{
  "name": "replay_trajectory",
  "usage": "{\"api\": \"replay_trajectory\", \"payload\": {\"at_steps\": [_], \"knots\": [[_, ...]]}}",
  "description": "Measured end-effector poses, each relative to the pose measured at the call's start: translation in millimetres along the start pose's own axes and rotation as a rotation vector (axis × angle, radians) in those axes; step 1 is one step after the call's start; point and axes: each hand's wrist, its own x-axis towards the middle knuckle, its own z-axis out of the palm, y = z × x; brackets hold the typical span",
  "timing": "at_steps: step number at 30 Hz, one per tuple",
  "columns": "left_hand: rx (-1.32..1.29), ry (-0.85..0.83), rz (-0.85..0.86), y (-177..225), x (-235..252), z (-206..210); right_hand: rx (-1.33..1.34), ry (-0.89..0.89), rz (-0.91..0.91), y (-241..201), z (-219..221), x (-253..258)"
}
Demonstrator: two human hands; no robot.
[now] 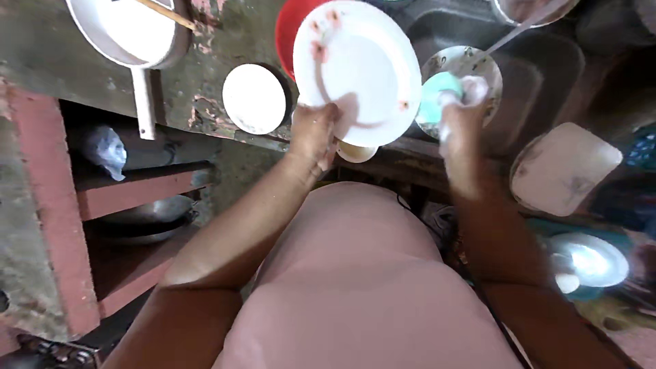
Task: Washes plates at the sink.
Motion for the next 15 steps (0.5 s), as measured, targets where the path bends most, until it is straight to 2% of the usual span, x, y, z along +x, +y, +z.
{"api": "replay_trajectory", "payload": {"at_steps": [3,5,7,9,12,15], "knots": [[0.020,0.006,0.229,14.5,6.6,-25.5,-0.260,-0.114,-0.340,9.7,36.8,-34.7],[-0.004,0.012,0.327,27.3,10.2,-42.6,-0.486,-0.295,-0.518,18.5,51.1,-48.9],[-0.034,0.032,0.358,40.2,13.3,-57.5,-0.786,-0.511,-0.546,24.8,68.0,-59.2],[-0.052,0.061,0.353,51.2,16.3,-69.5,-0.986,-0.646,-0.591,39.9,86.3,-65.1],[-0.084,0.062,0.326,61.4,19.3,-83.2,-1.161,-0.708,-0.636,60.3,107.5,-66.5],[-0.094,0.069,0.301,67.0,21.1,-92.3,-1.253,-0.747,-0.546,69.6,117.8,-65.4]]}}
